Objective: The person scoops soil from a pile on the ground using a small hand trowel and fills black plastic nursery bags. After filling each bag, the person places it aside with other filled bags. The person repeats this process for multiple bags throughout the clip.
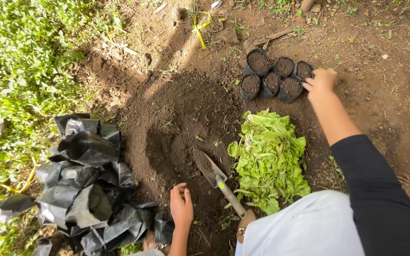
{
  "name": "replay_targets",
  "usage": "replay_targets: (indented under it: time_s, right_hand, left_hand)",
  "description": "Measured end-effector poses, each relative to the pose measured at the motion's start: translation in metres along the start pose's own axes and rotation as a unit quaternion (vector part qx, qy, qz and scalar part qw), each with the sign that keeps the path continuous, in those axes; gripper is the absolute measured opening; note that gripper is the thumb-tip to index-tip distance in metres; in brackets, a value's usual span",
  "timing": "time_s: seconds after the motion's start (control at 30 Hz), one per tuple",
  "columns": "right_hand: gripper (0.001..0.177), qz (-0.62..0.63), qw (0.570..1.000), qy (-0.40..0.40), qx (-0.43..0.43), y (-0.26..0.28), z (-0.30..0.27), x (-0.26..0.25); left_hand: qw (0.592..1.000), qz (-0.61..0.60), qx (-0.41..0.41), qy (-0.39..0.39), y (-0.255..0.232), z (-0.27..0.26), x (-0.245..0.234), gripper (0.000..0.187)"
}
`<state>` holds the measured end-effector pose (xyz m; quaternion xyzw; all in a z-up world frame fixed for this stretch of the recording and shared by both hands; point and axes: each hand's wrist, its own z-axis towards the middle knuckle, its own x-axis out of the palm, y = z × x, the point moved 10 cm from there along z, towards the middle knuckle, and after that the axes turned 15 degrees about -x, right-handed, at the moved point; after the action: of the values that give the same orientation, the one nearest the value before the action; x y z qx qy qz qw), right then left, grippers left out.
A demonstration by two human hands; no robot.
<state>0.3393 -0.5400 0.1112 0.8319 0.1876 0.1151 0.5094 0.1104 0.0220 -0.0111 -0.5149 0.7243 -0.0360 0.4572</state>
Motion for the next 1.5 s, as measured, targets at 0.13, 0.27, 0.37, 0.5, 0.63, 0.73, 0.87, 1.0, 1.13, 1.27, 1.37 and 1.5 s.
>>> replay_targets:
  time_s: [0.13, 0.27, 0.37, 0.5, 0.63, 0.73, 0.87, 1.0, 1.13, 1.27, 1.37, 1.5]
  right_hand:
    - [0.049, -0.226, 0.905, 0.295, -0.207, 0.038, -0.197, 0.031]
    - [0.06, -0.271, 0.765, 0.535, -0.237, -0.082, -0.303, 0.027]
    - [0.056, -0.454, 0.645, 0.577, -0.215, -0.19, -0.338, -0.014]
    - [0.064, -0.633, 0.45, 0.568, -0.274, -0.336, -0.309, -0.041]
    - [0.039, -0.687, 0.449, 0.458, -0.343, -0.352, -0.318, -0.062]
    - [0.043, -0.688, 0.446, 0.458, -0.345, -0.365, -0.299, -0.057]
    - [0.058, -0.676, 0.49, 0.473, -0.282, -0.358, -0.277, -0.054]
    - [0.059, -0.648, 0.55, 0.469, -0.241, -0.346, -0.277, -0.081]
    - [0.066, -0.653, 0.523, 0.502, -0.222, -0.398, -0.243, -0.086]
    - [0.062, -0.629, 0.537, 0.496, -0.264, -0.408, -0.229, -0.073]
    - [0.056, -0.58, 0.576, 0.5, -0.288, -0.323, -0.31, -0.054]
    - [0.051, -0.536, 0.603, 0.524, -0.271, -0.31, -0.33, -0.04]
  left_hand:
    - [0.997, -0.02, 0.034, -0.072, -0.012, 0.006, -0.028, 0.027]
    - [0.977, 0.045, 0.083, -0.19, -0.028, 0.006, -0.059, 0.033]
    - [0.964, 0.076, 0.095, -0.237, -0.021, 0.028, -0.068, 0.037]
    - [0.939, 0.201, 0.061, -0.273, -0.014, 0.078, -0.103, 0.033]
    - [0.884, 0.29, 0.04, -0.365, 0.015, 0.115, -0.168, 0.025]
    - [0.939, 0.182, -0.018, -0.292, 0.057, 0.142, -0.176, 0.041]
    - [0.991, 0.079, -0.02, -0.103, 0.055, 0.121, -0.137, 0.055]
    - [0.984, 0.137, -0.051, -0.1, 0.084, 0.15, -0.119, 0.067]
    - [0.99, 0.061, -0.048, -0.119, 0.098, 0.183, -0.117, 0.069]
    - [0.988, -0.016, -0.033, -0.151, 0.101, 0.2, -0.121, 0.074]
    - [0.963, -0.071, 0.08, -0.248, 0.073, 0.161, -0.127, 0.066]
    - [0.934, -0.093, 0.227, -0.259, 0.001, 0.013, -0.122, 0.065]
